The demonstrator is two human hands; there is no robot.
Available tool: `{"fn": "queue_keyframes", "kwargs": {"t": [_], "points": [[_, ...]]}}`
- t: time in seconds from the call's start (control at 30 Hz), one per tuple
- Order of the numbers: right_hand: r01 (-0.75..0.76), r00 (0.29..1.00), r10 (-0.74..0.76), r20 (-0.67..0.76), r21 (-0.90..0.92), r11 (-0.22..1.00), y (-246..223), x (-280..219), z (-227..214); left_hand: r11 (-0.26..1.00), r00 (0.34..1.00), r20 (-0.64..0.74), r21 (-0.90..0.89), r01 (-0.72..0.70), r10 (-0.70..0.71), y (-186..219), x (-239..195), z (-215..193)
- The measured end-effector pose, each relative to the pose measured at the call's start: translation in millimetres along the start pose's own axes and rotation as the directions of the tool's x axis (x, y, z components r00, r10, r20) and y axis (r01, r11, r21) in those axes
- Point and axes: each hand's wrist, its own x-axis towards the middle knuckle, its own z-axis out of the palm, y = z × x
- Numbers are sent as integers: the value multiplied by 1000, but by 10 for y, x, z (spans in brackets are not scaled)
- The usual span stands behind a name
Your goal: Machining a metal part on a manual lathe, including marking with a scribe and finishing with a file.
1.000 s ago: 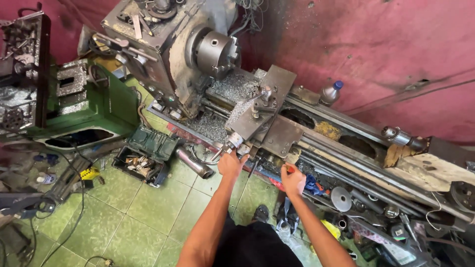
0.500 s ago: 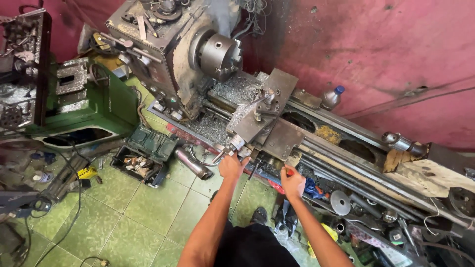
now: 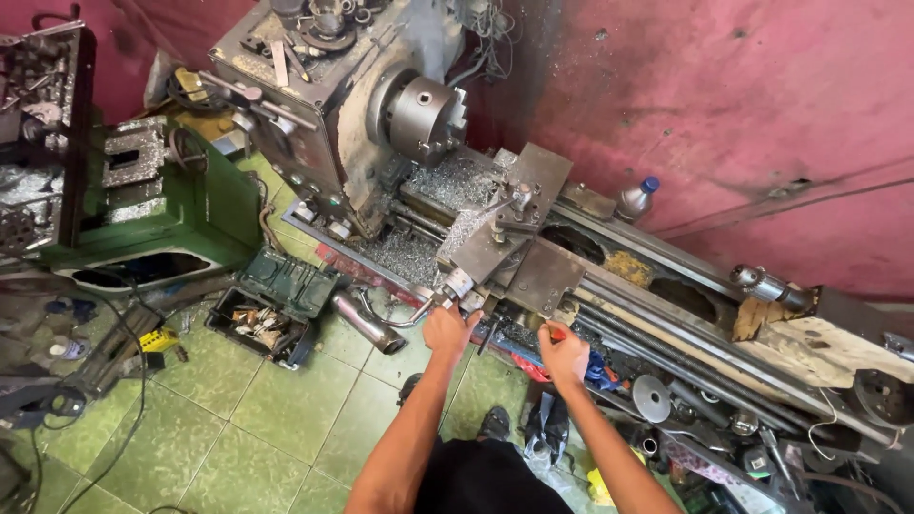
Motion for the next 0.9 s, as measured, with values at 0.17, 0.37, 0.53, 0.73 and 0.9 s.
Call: {"fn": "queue_keyframes", "kwargs": {"t": [0.17, 0.37, 0.53, 0.73, 0.9], "points": [[344, 928, -298, -223, 205, 917, -478, -131, -328, 1000, 1000, -24, -17, -21, 20, 20, -59, -81], [607, 787, -505, -353, 303, 734, -993, -148, -469, 999, 998, -43, 0, -50, 49, 78, -133, -219], [712, 700, -623, -349, 272, 648, -1340, -159, -461, 995, 994, -41, 29, -100, 101, 47, -201, -217], [746, 665, -701, -258, 253, 616, -1362, -119, -360, 982, 982, -29, -11, -189, 188, -26, -185, -126], [836, 535, -754, -381, 113, 537, -1643, -88, -473, 968, 967, -55, 27, -248, 249, -13, -206, -206]]}}
